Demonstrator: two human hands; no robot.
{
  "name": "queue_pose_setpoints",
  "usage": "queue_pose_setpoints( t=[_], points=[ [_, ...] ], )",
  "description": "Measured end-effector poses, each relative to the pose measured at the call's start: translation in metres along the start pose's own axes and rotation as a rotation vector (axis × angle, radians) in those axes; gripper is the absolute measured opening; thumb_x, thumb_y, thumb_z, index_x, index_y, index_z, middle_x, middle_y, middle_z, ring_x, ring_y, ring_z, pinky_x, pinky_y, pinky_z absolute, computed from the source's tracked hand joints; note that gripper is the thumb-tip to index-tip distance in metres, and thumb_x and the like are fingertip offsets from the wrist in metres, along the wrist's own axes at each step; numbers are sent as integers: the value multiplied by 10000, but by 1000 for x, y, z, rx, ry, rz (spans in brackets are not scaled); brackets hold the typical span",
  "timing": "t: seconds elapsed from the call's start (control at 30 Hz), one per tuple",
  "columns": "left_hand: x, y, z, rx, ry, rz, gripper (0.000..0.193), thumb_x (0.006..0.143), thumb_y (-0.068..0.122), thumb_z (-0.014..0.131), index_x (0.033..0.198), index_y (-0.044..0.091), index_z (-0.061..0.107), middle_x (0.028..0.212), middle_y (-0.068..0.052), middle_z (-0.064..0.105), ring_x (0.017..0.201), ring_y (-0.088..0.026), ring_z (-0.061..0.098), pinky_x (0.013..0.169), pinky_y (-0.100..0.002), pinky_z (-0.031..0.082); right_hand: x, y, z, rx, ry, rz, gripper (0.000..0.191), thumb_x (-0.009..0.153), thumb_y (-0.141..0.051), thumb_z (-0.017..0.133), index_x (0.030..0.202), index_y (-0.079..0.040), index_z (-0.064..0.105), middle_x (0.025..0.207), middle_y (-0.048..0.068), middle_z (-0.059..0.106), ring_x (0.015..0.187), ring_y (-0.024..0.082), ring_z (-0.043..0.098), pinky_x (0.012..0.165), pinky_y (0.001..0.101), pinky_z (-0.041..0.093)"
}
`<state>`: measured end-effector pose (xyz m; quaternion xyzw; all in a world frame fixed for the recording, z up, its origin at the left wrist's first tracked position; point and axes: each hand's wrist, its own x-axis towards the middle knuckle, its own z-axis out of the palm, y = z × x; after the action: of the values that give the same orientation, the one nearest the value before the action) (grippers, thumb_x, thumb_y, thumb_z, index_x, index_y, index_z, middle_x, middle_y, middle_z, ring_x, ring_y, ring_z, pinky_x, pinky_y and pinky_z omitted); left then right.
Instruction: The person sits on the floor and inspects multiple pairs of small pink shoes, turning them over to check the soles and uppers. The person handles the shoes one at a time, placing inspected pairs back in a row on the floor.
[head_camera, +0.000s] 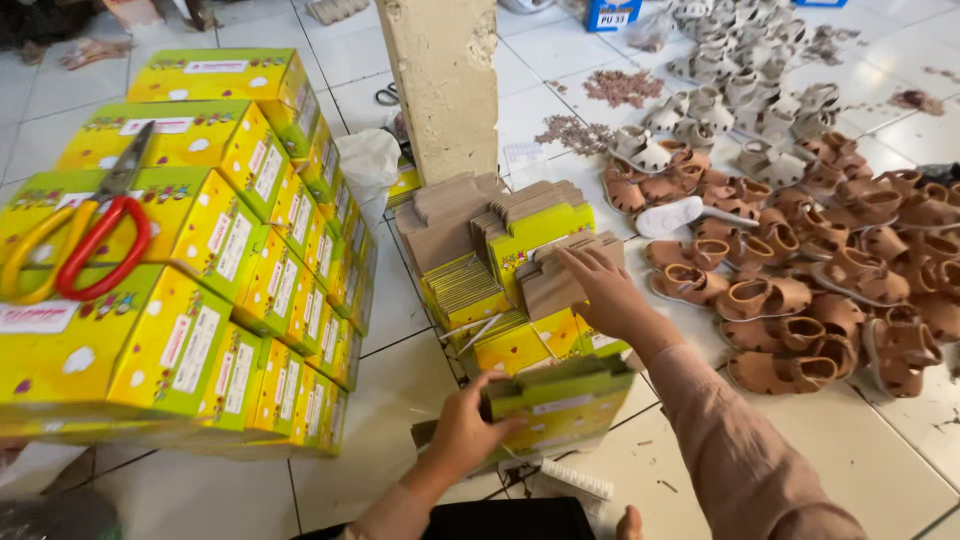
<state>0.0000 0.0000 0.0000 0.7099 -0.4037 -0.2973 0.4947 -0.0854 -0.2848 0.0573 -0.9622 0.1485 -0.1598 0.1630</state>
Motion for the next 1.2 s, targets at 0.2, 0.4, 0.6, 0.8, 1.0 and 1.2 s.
queue_pose_setpoints(
  t=[0.2, 0.4, 0.6, 0.8, 1.0, 1.2],
  points=[
    [-9, 16, -25, 567, 38, 366, 644, 597, 466, 971, 1100, 164, 704, 1652, -300, 169, 1483, -585, 80, 1122, -688, 195, -29, -29, -15, -291, 65, 87, 473, 723, -264, 793, 1180, -208, 686, 1305, 77, 572, 1331, 395, 409, 1106, 561, 295],
    [7, 21, -23, 528, -144, 271, 886, 585, 540, 961, 1291, 155, 588, 1695, -205, 133, 1560, -476, 38, 1215, -659, 102, -78, -43, -56, 34, 35, -123, 269, 716, -205, 805, 818, -68, 597, 1205, 97, 665, 1200, 304, 580, 1055, 499, 356],
    [-17, 24, 2, 448, -172, 316, 977, 707, 365, 930, 1541, 140, 475, 1575, -163, 423, 1384, -407, 399, 1142, -504, 329, -68, -54, -69, -145, -598, 244, 350, 809, -440, 812, 994, -163, 707, 1147, -47, 750, 1151, 138, 692, 1056, 291, 511],
    [-13, 23, 2, 411, -145, 369, 939, 668, 286, 880, 1504, 121, 485, 1439, -100, 539, 1282, -346, 497, 1109, -453, 410, 69, -31, -37, -195, -231, -107, 907, 704, -326, 855, 1485, -147, 431, 1634, 116, 270, 1470, 397, 272, 1140, 560, 305],
    [-18, 25, 6, 416, -154, 370, 915, 696, 304, 886, 1507, 144, 492, 1419, -102, 535, 1257, -347, 496, 1096, -456, 395, 102, -41, -3, -312, -169, 36, 1165, 563, -328, 944, 1550, -109, 365, 1502, 129, 389, 1414, 373, 344, 1132, 577, 314],
    [-18, 23, 4, 468, -202, 288, 888, 699, 298, 872, 1495, 189, 494, 1442, -87, 511, 1238, -370, 491, 1079, -482, 397, 34, -31, -13, -514, -327, -194, 821, 557, -334, 917, 1272, -116, 576, 1426, 104, 480, 1373, 313, 460, 1111, 454, 405]
  ],
)
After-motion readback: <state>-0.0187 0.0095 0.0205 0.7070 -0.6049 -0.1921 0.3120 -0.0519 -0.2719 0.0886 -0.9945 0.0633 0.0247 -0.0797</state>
